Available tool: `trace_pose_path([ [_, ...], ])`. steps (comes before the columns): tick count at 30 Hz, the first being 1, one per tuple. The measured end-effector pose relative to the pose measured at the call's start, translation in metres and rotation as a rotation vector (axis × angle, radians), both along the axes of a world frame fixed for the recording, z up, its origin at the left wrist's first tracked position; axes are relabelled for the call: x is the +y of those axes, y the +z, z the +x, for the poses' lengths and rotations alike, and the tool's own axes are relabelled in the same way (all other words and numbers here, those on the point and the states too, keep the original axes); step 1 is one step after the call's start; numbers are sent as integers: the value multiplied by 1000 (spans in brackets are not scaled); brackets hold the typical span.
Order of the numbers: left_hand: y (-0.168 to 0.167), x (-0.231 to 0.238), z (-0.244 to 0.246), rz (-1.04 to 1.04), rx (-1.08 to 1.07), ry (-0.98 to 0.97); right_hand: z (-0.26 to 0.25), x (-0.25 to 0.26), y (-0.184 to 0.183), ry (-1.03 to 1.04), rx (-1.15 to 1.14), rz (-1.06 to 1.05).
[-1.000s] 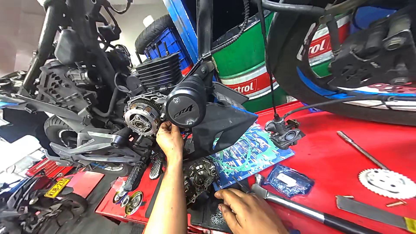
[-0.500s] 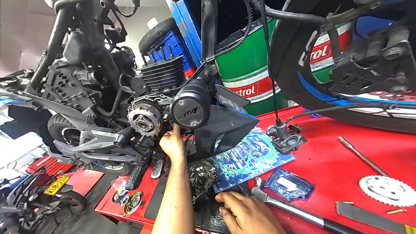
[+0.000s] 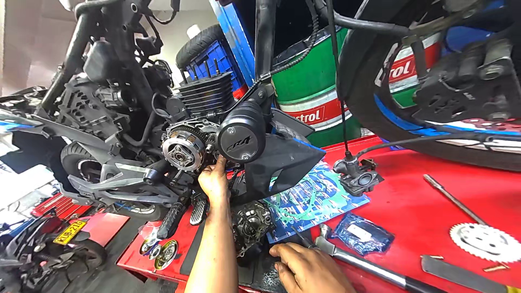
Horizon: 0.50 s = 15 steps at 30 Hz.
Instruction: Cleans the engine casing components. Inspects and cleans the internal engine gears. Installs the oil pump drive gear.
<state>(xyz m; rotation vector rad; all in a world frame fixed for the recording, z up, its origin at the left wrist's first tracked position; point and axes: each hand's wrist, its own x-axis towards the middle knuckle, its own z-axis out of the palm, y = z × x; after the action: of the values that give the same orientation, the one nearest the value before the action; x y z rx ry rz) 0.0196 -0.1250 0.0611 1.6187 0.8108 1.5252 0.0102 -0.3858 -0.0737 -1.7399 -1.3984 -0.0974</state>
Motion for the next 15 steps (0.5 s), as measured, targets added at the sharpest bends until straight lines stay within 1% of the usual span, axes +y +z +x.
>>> trace_pose_path([
  [7,7,-5,-1,-127,-35,-49,1,0,0,-5,-6,-13],
  [15,5,-9,1,-102,-88,-75,1,-2,1,2,-8,-36],
])
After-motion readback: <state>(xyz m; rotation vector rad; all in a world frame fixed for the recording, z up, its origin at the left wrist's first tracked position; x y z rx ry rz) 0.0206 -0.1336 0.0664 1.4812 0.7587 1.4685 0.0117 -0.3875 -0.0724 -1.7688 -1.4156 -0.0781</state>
